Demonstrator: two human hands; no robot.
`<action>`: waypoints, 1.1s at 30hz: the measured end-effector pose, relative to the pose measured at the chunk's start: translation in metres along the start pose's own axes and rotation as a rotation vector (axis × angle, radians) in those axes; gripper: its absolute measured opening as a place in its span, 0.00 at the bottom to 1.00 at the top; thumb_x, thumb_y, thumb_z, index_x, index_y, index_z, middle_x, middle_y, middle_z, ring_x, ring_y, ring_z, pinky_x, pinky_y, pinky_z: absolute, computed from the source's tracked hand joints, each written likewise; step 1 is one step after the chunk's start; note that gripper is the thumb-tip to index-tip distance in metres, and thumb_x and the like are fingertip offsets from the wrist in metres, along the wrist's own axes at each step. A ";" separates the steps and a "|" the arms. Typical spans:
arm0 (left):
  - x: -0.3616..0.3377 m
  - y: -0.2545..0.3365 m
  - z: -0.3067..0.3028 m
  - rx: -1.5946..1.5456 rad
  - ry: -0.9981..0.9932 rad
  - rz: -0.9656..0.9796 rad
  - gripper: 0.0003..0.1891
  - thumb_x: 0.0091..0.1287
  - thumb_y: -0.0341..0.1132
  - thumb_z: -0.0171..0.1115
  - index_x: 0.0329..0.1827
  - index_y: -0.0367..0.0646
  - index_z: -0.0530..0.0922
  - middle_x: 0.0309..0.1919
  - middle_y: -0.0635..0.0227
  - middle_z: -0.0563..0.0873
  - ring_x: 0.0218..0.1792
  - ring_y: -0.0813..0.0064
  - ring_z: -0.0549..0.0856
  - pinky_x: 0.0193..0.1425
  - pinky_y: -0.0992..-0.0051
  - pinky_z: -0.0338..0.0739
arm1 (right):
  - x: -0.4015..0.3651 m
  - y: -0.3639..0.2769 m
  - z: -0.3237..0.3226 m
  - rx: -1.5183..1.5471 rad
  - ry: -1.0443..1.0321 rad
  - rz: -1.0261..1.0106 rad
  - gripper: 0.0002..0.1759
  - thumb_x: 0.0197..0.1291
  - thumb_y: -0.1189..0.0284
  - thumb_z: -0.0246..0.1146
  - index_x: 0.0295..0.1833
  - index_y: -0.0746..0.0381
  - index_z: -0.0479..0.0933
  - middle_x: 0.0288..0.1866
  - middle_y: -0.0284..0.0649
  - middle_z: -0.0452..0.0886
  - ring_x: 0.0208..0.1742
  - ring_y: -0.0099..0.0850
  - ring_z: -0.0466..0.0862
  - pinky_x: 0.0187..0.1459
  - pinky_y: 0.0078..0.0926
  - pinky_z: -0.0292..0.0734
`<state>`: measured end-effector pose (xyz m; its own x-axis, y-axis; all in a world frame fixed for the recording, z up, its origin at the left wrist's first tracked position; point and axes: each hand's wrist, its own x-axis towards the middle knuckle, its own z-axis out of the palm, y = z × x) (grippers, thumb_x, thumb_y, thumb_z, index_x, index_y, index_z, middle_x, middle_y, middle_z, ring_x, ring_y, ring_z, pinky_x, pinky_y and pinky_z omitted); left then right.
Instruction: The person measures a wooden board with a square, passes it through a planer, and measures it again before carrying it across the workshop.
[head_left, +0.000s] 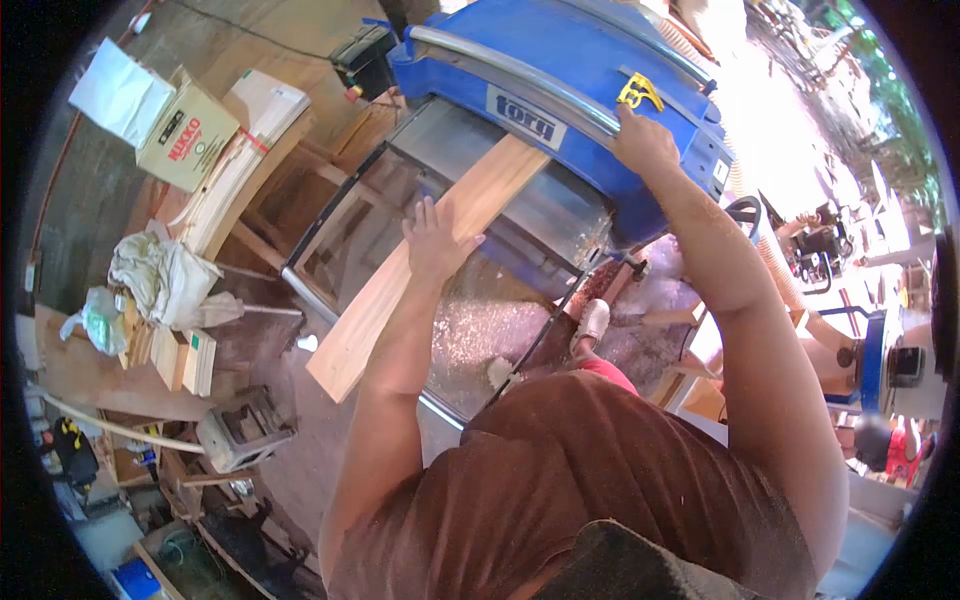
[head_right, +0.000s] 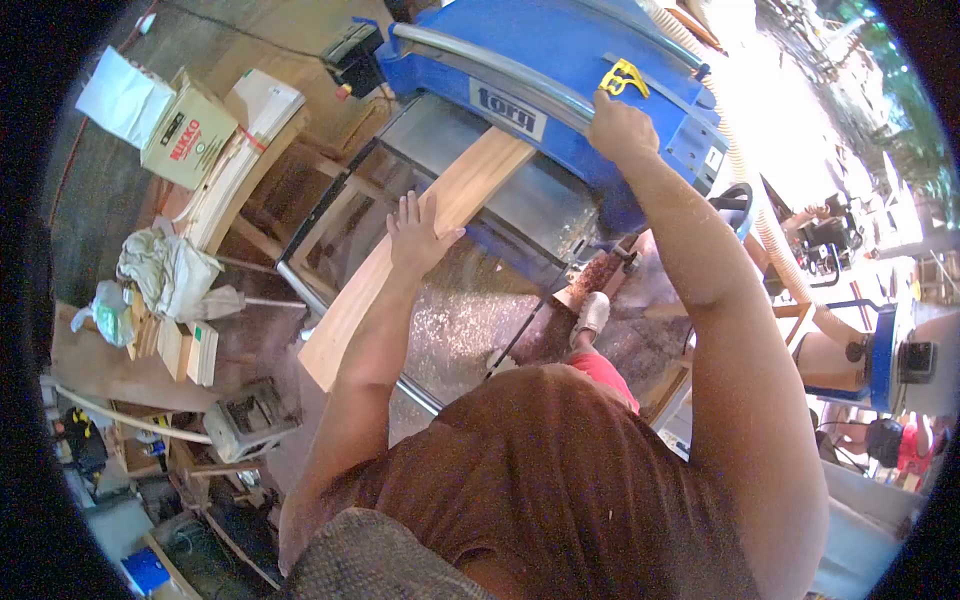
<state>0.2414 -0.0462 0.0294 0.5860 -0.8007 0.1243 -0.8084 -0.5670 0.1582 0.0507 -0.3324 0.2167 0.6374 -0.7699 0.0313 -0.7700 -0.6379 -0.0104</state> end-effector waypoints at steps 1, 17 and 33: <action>-0.009 -0.003 -0.003 0.005 -0.009 -0.019 0.47 0.58 0.68 0.59 0.77 0.54 0.59 0.76 0.46 0.56 0.77 0.50 0.54 0.76 0.43 0.46 | 0.001 0.001 0.003 0.004 -0.012 -0.018 0.24 0.60 0.62 0.57 0.60 0.58 0.71 0.51 0.51 0.83 0.53 0.50 0.83 0.53 0.48 0.78; -0.185 -0.118 -0.049 0.093 -0.098 -0.464 0.36 0.71 0.58 0.47 0.79 0.56 0.53 0.79 0.55 0.51 0.79 0.56 0.47 0.79 0.50 0.37 | 0.000 -0.008 -0.005 -0.030 -0.003 -0.006 0.30 0.58 0.54 0.60 0.64 0.57 0.71 0.53 0.53 0.82 0.55 0.50 0.82 0.56 0.48 0.76; -0.175 -0.115 -0.020 0.133 0.222 -0.472 0.34 0.69 0.53 0.52 0.74 0.44 0.63 0.70 0.44 0.66 0.72 0.45 0.64 0.74 0.49 0.55 | 0.003 -0.001 -0.001 -0.004 0.021 -0.037 0.28 0.58 0.53 0.61 0.58 0.59 0.74 0.50 0.54 0.83 0.52 0.50 0.84 0.53 0.48 0.78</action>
<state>0.2329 0.1629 0.0094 0.8736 -0.4011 0.2757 -0.4460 -0.8865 0.1233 0.0533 -0.3334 0.2179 0.6647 -0.7453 0.0521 -0.7461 -0.6658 -0.0046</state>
